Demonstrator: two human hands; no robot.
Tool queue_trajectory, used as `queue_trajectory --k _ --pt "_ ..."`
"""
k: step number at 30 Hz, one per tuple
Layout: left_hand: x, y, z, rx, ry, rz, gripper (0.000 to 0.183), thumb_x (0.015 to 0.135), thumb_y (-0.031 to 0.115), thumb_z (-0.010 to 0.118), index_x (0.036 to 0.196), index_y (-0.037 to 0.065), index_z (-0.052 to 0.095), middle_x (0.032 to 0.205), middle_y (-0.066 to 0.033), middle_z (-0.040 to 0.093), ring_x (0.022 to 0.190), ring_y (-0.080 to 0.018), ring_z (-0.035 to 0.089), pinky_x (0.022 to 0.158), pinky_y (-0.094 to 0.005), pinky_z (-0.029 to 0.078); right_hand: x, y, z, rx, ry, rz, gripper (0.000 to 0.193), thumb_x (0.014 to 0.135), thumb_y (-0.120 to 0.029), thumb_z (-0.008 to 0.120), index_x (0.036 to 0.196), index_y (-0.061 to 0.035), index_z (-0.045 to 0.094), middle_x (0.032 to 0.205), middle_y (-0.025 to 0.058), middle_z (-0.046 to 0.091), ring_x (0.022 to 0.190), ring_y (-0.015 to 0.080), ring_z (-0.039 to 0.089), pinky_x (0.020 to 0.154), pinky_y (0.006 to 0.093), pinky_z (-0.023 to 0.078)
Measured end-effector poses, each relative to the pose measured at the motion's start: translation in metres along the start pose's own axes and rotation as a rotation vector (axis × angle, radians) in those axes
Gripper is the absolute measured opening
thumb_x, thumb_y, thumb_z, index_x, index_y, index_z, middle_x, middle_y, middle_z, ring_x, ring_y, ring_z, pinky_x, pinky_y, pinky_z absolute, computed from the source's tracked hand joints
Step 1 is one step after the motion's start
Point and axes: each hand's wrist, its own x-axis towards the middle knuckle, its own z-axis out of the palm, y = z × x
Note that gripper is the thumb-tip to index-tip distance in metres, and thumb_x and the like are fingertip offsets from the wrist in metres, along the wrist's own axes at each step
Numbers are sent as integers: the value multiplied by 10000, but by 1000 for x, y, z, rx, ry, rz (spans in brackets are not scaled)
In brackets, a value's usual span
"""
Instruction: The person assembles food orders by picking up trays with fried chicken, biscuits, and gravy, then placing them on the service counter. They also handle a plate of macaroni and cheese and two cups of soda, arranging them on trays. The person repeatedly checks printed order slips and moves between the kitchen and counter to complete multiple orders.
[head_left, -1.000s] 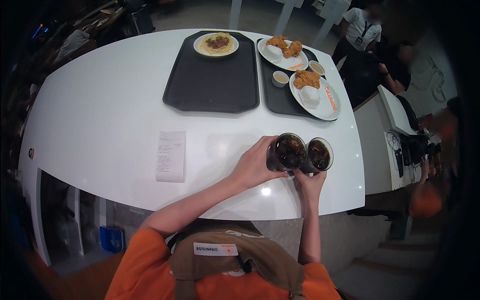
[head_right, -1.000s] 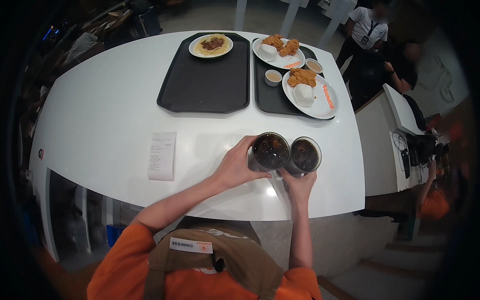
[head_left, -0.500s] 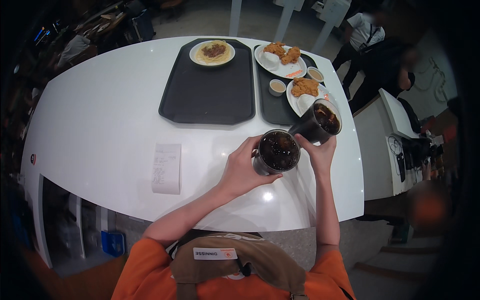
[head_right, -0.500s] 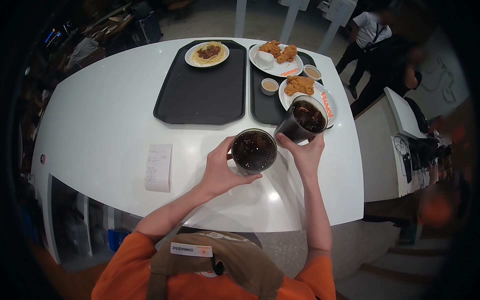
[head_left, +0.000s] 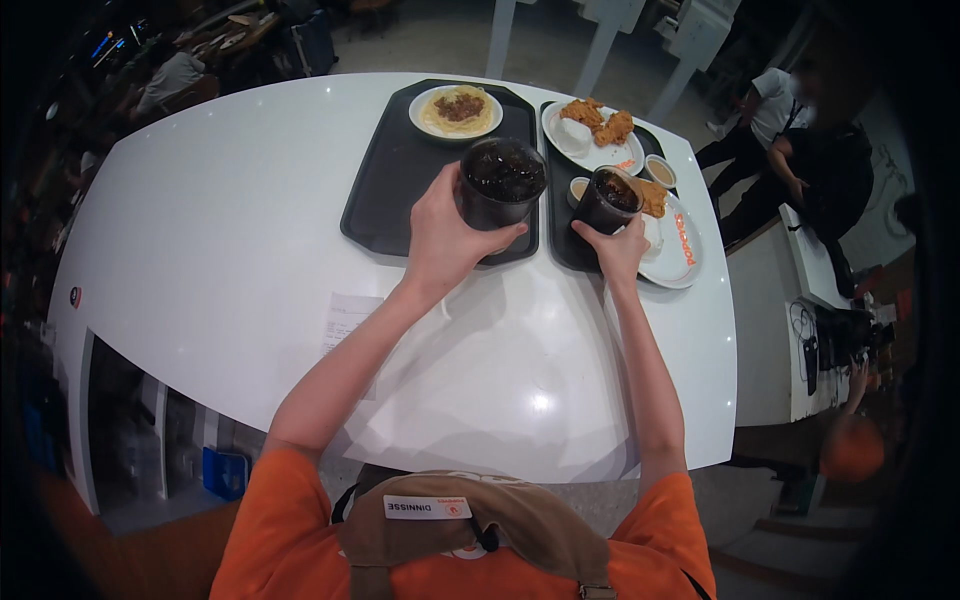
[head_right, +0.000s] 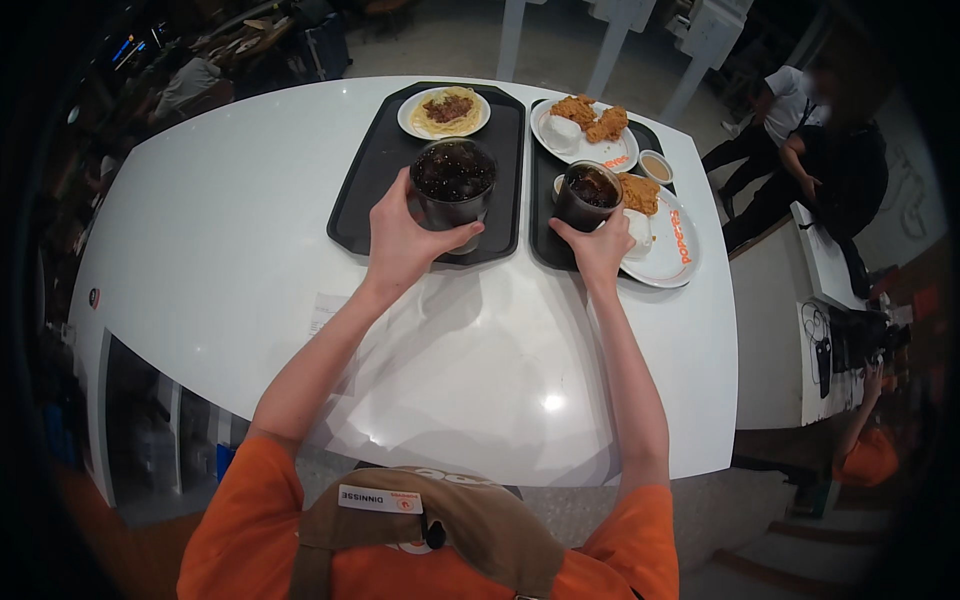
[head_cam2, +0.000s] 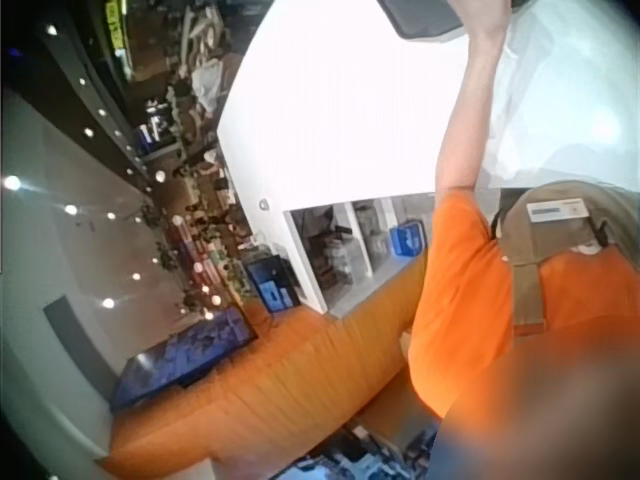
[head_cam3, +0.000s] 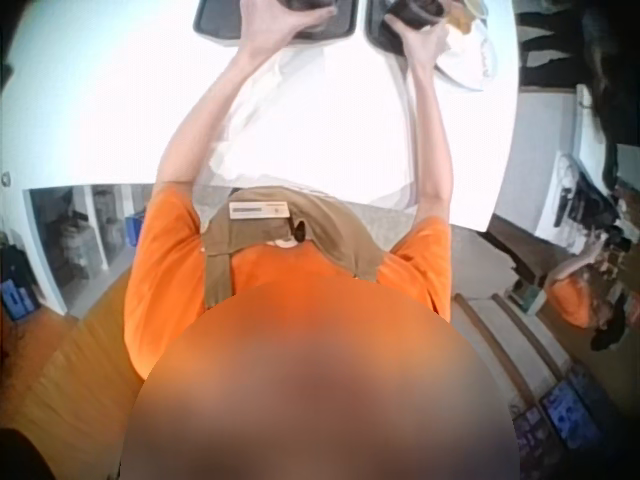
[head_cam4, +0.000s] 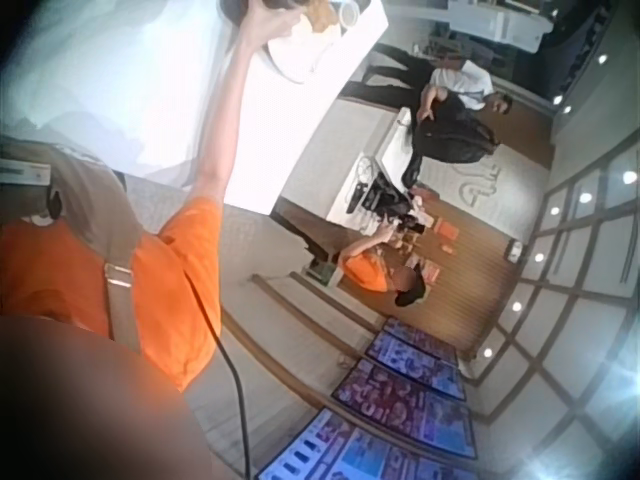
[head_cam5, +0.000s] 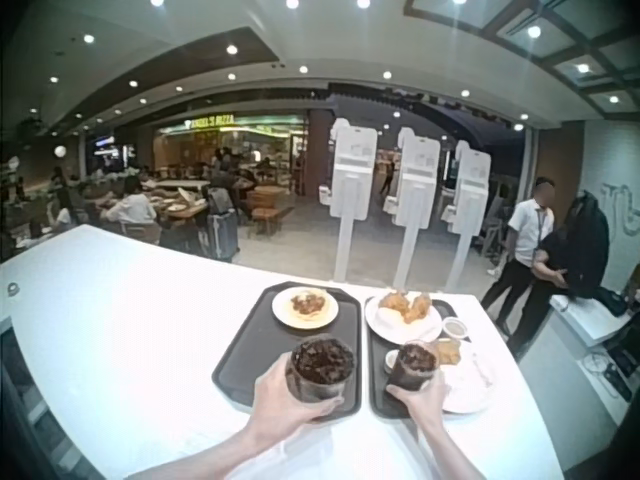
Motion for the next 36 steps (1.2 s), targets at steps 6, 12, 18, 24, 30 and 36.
queue_trajectory --k 6,12,18,24,30,36 --pt "43 -45 18 139 90 10 619 615 197 860 1095 -29 541 1025 -150 660 971 -215 644 875 -329 505 -7 3 6 -190 24 -36 890 552 -460 854 1190 23 464 987 139 588 982 282 508 865 389 320" --pt "56 -78 33 124 92 -112 616 610 201 850 1084 -36 536 1037 -175 654 997 -256 640 882 -347 496 -31 -17 1 -183 113 -20 1000 619 -413 848 1343 31 321 1242 169 502 1006 294 448 907 373 357" --pt "56 -97 39 114 87 -107 662 603 218 852 1118 -39 526 1055 -186 642 1017 -289 625 897 -367 479 -110 -42 -51 54 16 34 940 710 -196 782 1418 18 203 1397 145 383 1020 263 398 951 375 336" --pt "53 -101 40 134 25 -155 925 590 313 866 1275 -89 392 1270 -241 487 1210 -336 483 1003 -387 400 -170 -63 -89 134 -31 161 904 724 -132 747 1435 -23 199 1431 143 349 1082 253 396 967 379 330" --pt "37 -90 -24 343 -204 -188 974 646 410 821 1359 -63 354 1340 -252 410 1266 -328 421 1039 -369 372 -215 -82 -88 174 -80 252 788 729 -94 727 1395 -52 309 1356 138 454 1069 229 468 904 370 385" --pt "-40 -76 -191 418 -185 -590 481 788 317 717 1076 -44 583 903 -153 655 775 -213 668 695 -315 535 -251 -117 -39 416 -305 262 475 799 28 618 1247 -17 468 1138 126 595 927 167 603 699 268 507"
